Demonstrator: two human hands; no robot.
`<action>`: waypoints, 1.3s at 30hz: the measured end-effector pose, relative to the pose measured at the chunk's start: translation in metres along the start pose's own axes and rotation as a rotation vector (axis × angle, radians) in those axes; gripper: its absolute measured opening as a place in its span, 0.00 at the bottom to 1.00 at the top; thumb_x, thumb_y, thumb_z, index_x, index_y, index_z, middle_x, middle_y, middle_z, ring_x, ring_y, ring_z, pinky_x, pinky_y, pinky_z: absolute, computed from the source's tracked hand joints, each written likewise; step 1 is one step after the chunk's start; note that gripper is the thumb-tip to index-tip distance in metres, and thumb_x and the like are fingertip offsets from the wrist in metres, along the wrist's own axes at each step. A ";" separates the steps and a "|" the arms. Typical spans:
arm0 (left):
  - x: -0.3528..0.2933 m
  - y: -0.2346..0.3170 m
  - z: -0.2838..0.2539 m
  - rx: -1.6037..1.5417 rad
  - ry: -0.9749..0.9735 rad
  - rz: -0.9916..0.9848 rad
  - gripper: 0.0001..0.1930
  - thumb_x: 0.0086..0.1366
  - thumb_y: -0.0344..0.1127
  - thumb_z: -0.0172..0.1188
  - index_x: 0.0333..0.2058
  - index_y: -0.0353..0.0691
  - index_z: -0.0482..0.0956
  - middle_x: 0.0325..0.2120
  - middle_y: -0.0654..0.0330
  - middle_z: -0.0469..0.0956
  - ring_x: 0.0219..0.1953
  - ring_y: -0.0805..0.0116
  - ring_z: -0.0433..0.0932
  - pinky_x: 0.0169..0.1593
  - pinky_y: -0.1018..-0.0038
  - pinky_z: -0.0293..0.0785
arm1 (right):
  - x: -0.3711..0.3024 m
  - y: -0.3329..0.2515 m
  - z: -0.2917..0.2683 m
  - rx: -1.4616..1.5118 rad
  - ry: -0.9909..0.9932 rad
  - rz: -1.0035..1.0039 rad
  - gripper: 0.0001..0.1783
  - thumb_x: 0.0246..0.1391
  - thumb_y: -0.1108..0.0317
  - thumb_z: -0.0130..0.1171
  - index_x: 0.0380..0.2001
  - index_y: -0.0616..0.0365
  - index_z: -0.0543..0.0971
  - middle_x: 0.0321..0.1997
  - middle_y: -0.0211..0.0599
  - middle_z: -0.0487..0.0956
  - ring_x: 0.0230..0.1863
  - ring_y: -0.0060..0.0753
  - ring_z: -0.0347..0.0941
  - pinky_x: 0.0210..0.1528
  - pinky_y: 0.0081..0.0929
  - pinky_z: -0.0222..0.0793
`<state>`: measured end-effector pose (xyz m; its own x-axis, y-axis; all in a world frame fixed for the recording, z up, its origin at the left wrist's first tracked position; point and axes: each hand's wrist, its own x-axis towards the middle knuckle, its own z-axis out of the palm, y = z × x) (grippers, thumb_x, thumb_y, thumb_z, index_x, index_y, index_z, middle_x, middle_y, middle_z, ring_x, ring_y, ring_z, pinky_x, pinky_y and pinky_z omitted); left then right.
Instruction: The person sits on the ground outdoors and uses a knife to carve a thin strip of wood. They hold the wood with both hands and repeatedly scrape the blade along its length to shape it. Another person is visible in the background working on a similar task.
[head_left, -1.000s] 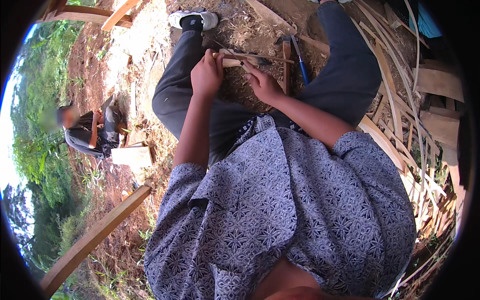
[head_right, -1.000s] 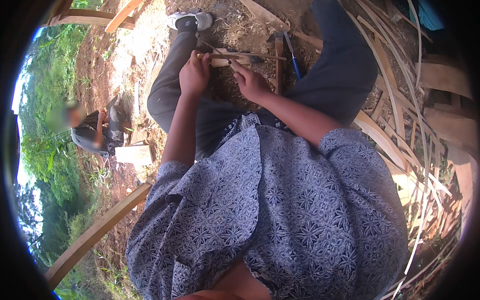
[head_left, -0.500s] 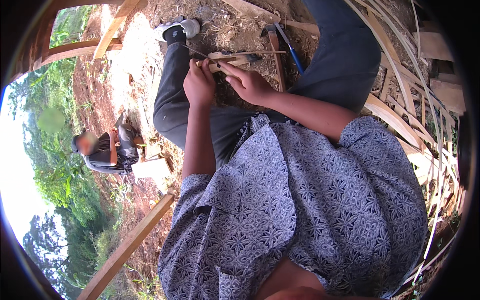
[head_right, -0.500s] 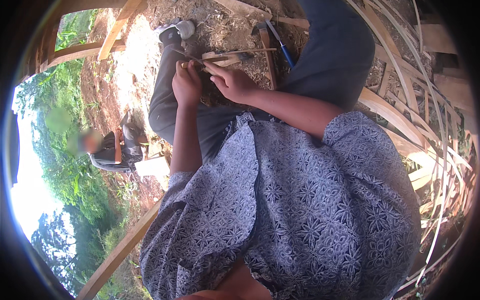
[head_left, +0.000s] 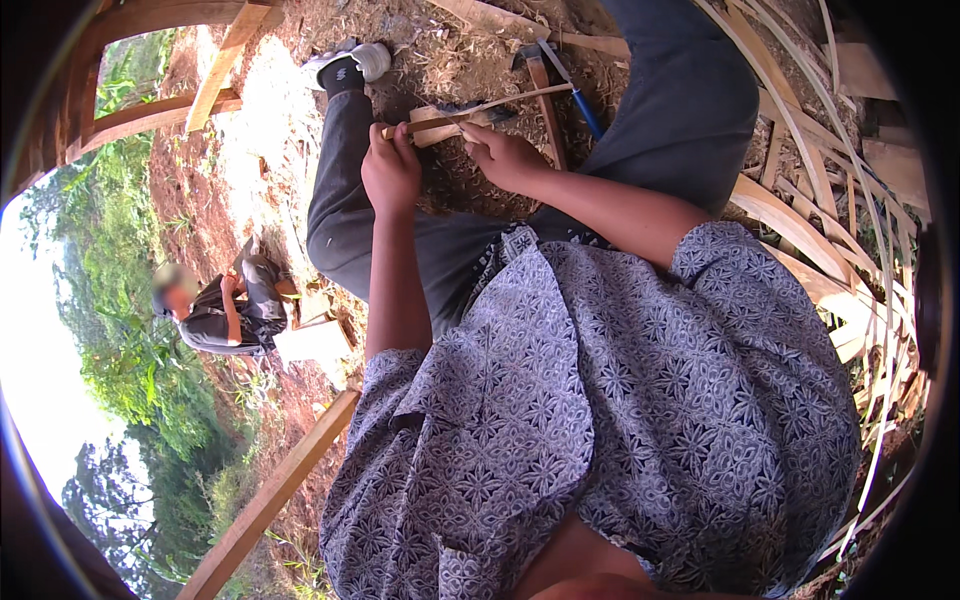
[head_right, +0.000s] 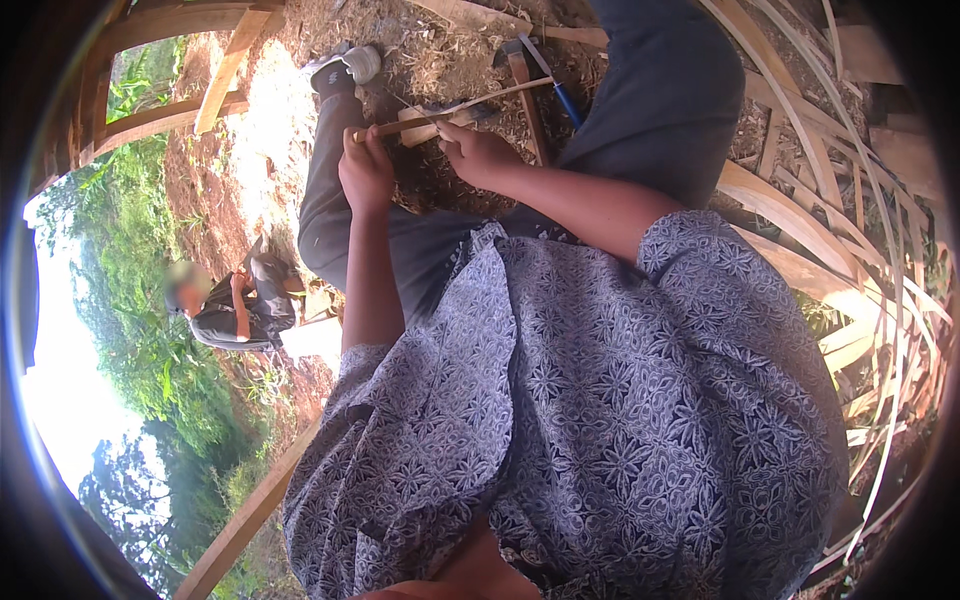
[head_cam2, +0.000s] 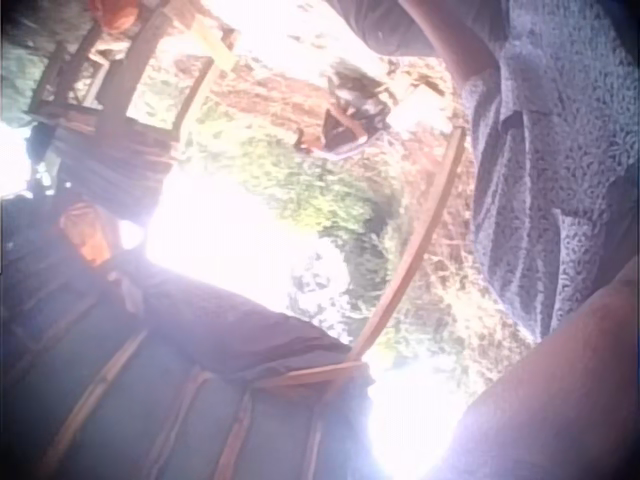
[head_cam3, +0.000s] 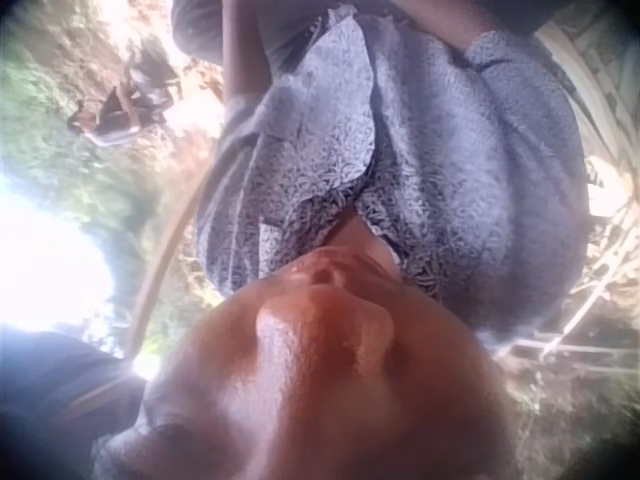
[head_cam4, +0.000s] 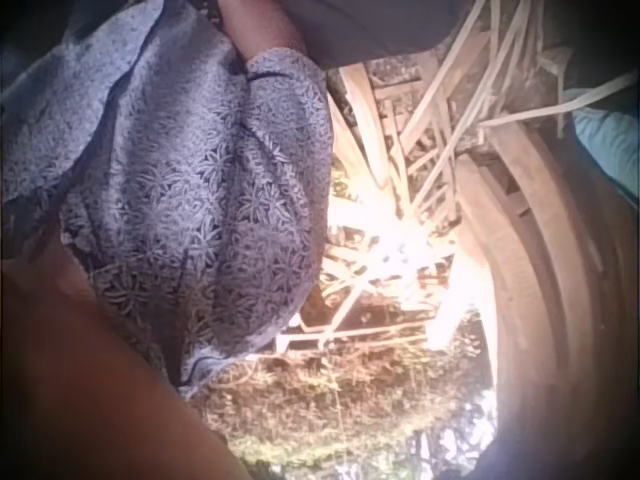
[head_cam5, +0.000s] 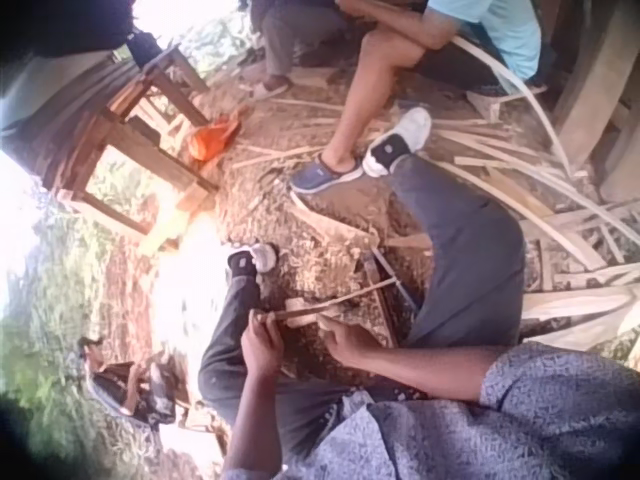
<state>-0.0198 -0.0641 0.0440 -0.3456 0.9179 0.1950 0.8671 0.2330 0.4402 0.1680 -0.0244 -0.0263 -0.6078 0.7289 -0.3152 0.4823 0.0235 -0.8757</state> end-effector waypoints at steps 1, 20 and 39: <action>-0.006 -0.001 -0.001 -0.015 0.003 0.000 0.12 0.76 0.39 0.52 0.36 0.37 0.72 0.25 0.44 0.81 0.30 0.37 0.81 0.31 0.50 0.74 | -0.012 -0.017 -0.003 0.086 0.007 -0.101 0.28 0.71 0.55 0.49 0.71 0.41 0.67 0.45 0.50 0.85 0.39 0.53 0.84 0.42 0.45 0.77; -0.019 -0.008 -0.015 0.104 0.022 0.036 0.11 0.77 0.39 0.49 0.37 0.40 0.73 0.25 0.47 0.81 0.28 0.39 0.80 0.29 0.50 0.74 | -0.008 -0.017 0.010 0.270 0.117 -0.078 0.16 0.66 0.61 0.55 0.50 0.60 0.71 0.37 0.48 0.82 0.39 0.48 0.81 0.42 0.42 0.73; -0.016 -0.001 -0.035 0.248 -0.155 0.266 0.08 0.73 0.34 0.52 0.33 0.38 0.72 0.17 0.51 0.77 0.22 0.47 0.80 0.26 0.56 0.75 | -0.020 -0.030 0.002 0.351 0.134 -0.121 0.16 0.67 0.55 0.57 0.45 0.56 0.76 0.31 0.45 0.83 0.34 0.51 0.83 0.38 0.44 0.75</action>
<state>-0.0281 -0.0902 0.0713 -0.0556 0.9899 0.1302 0.9859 0.0339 0.1637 0.1648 -0.0407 0.0051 -0.5482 0.8186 -0.1715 0.1528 -0.1035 -0.9828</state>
